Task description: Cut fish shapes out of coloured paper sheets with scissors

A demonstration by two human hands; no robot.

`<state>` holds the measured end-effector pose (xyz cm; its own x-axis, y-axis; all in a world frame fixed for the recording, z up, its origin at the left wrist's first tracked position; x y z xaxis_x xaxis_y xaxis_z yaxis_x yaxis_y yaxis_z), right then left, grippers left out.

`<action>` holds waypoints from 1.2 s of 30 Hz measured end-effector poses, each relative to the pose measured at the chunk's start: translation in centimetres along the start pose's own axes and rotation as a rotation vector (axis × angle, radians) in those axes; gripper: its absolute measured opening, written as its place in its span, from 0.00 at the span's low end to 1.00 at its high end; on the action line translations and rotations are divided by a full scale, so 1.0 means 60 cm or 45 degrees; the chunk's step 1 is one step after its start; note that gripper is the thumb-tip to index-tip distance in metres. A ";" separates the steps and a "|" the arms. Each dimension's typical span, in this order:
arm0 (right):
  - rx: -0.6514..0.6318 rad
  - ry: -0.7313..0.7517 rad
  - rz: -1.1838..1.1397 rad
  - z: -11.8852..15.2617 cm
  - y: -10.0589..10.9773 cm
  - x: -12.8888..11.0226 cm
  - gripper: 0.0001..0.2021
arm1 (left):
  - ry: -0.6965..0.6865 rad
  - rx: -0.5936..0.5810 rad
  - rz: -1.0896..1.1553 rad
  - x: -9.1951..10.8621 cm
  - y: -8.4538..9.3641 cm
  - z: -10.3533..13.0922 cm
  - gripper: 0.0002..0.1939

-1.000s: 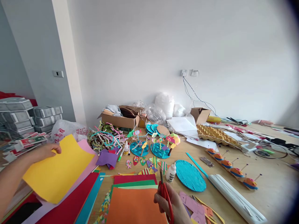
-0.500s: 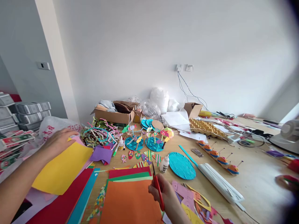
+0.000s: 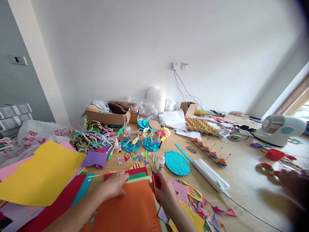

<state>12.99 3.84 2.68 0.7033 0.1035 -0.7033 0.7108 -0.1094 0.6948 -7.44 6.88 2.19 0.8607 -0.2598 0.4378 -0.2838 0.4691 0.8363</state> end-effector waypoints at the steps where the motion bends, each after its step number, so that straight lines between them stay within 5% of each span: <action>1: 0.001 0.002 0.013 0.000 0.000 0.000 0.06 | 0.011 -0.005 -0.017 -0.002 -0.002 -0.006 0.14; 13: 0.019 -0.021 -0.012 -0.002 -0.009 0.014 0.04 | -0.072 -0.038 -0.013 -0.012 0.004 -0.018 0.10; 18: 0.036 -0.042 -0.172 -0.009 0.000 0.017 0.07 | -0.208 0.018 0.090 -0.018 0.042 -0.019 0.12; 23: -0.120 -0.032 -0.444 -0.007 0.004 0.007 0.09 | -0.319 0.136 0.215 0.000 0.097 -0.003 0.11; 27: -0.188 -0.003 -0.684 0.002 0.011 -0.012 0.11 | -0.369 0.381 0.296 0.045 0.140 0.038 0.07; 31: -0.020 0.009 -0.819 0.012 0.041 -0.032 0.13 | -0.508 0.870 0.673 0.096 0.179 0.122 0.10; 32: 0.048 0.021 -0.813 0.014 0.053 -0.039 0.12 | -0.541 0.822 0.835 0.104 0.179 0.139 0.09; 36: 0.254 0.129 -0.591 0.016 0.113 -0.076 0.09 | -0.566 0.004 0.934 0.127 0.130 0.152 0.21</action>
<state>14.62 1.71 10.43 0.3175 0.2803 -0.9059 0.9406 -0.2142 0.2634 -6.91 0.88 15.06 0.2133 -0.1984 0.9566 -0.7057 0.6459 0.2913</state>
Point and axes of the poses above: each hand's wrist, its own z-axis away from the middle knuckle, its own y-axis out of the back of the hand, x = y × z, the point moved 4 cm from there along -z, towards the middle knuckle, and after that the axes turned 9 degrees about z, right-handed, at the moved point
